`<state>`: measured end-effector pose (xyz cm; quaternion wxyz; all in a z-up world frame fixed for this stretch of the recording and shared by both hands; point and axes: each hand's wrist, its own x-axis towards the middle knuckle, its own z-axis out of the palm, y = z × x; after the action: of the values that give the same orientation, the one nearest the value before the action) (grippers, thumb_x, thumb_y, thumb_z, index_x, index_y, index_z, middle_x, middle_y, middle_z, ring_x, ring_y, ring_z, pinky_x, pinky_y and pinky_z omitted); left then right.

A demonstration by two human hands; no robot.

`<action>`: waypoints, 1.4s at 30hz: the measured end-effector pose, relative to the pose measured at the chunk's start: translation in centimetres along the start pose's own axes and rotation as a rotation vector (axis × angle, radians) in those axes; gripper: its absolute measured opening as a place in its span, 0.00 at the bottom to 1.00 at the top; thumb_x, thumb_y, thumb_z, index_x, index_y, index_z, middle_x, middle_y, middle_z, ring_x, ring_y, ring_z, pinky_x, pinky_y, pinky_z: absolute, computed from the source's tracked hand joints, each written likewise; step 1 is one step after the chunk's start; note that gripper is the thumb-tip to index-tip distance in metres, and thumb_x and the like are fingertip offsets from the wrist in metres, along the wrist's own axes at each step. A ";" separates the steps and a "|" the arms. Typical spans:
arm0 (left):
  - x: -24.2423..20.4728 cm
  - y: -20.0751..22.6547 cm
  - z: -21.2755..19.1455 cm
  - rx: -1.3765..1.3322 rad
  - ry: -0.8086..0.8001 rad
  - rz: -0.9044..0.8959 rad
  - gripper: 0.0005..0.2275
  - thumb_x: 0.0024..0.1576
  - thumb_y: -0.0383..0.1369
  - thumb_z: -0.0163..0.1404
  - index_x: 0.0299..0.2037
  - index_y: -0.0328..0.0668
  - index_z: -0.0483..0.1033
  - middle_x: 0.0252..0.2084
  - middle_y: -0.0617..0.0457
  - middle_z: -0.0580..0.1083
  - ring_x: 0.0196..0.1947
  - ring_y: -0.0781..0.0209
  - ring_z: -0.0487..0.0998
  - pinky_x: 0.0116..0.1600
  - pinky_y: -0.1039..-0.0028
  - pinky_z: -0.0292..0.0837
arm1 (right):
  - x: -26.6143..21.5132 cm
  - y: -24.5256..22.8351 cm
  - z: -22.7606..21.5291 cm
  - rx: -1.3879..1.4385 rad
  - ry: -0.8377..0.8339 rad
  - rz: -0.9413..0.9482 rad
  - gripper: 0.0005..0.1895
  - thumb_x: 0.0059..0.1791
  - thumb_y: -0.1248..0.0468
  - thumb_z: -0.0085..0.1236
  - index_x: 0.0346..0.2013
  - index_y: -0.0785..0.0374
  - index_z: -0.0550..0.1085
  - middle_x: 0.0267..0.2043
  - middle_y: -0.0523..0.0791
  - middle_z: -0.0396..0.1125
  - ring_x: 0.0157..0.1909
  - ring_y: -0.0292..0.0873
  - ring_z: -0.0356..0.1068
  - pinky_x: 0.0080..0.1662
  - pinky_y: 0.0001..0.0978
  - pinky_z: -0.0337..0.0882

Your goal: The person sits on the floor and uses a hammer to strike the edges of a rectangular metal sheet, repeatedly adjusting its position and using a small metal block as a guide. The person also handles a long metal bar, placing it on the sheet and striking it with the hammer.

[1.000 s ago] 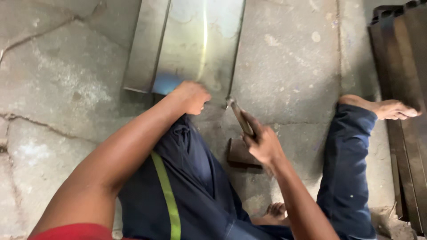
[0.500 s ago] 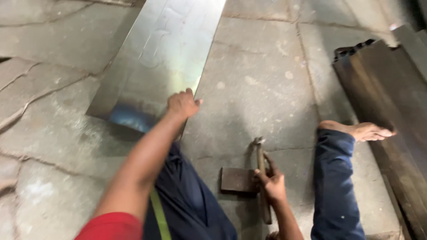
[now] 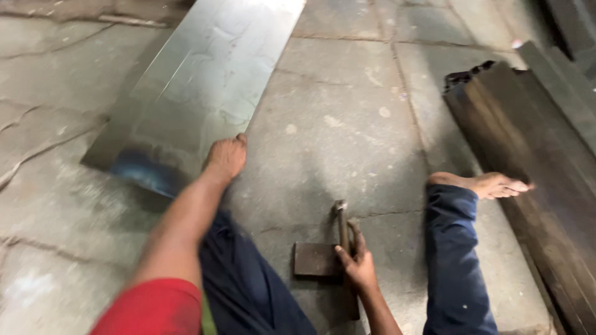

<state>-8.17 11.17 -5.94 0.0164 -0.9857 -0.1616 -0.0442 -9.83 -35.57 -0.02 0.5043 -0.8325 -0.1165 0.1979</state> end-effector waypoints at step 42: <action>-0.6 -0.8 5.1 -0.764 -0.081 -0.027 0.13 0.57 0.44 0.43 0.48 0.52 0.67 0.45 0.51 0.69 0.47 0.54 0.72 0.52 0.59 0.67 | 12.3 -31.9 46.2 -0.689 -1.290 -0.764 0.31 0.42 0.67 0.57 0.62 0.49 0.72 0.53 0.49 0.73 0.45 0.53 0.75 0.49 0.46 0.72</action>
<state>-8.57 12.01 -11.02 -0.3593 -0.9194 -0.1471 -0.0625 -19.31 20.71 6.53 0.0872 -0.5662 -0.7125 0.4052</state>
